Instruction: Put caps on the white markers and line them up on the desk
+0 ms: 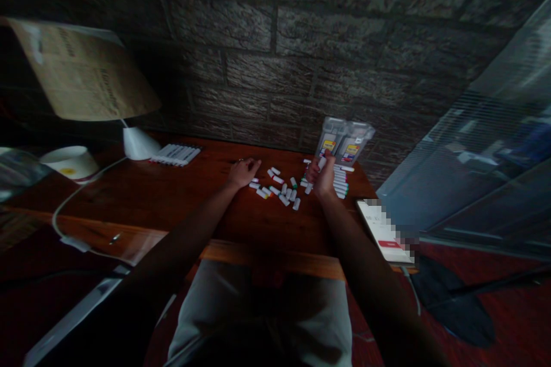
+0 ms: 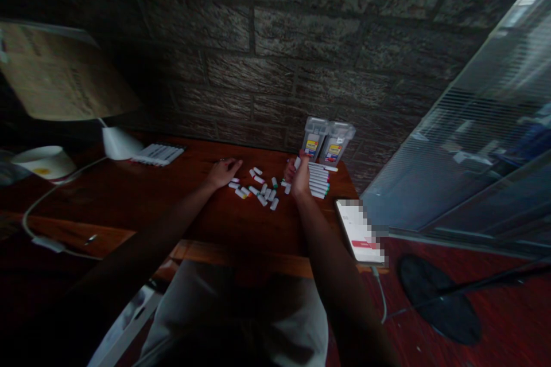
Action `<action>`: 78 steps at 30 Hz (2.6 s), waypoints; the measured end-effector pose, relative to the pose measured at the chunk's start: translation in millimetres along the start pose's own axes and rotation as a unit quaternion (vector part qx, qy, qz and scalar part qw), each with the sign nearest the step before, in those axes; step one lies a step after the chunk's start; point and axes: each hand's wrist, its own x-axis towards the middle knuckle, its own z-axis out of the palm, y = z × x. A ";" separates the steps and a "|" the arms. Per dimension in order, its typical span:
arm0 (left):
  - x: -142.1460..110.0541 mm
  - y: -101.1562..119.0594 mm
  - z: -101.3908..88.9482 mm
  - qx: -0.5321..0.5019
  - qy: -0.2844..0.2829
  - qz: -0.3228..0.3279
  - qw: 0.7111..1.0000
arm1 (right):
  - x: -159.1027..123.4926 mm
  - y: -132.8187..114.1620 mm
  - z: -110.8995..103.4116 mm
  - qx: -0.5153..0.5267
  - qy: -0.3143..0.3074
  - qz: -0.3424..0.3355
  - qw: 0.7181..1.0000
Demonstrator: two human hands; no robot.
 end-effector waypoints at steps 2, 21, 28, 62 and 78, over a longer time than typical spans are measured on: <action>-0.4 0.8 -0.7 0.007 -0.002 0.008 1.000 | -0.4 0.8 1.5 0.000 0.000 -0.006 1.000; -8.1 22.6 -13.1 0.110 -0.050 -0.031 0.992 | 12.3 7.6 2.2 0.051 -0.034 0.010 0.998; -8.5 23.0 -12.8 0.109 -0.047 -0.034 0.992 | 13.2 8.3 2.6 0.040 -0.035 0.008 0.999; -7.2 22.9 -13.8 0.118 -0.062 -0.037 0.990 | 3.8 22.4 4.3 -0.039 0.025 -0.113 0.992; -7.9 23.6 -14.5 0.107 -0.059 -0.034 0.992 | -1.8 7.6 8.2 0.079 -0.035 -0.016 0.996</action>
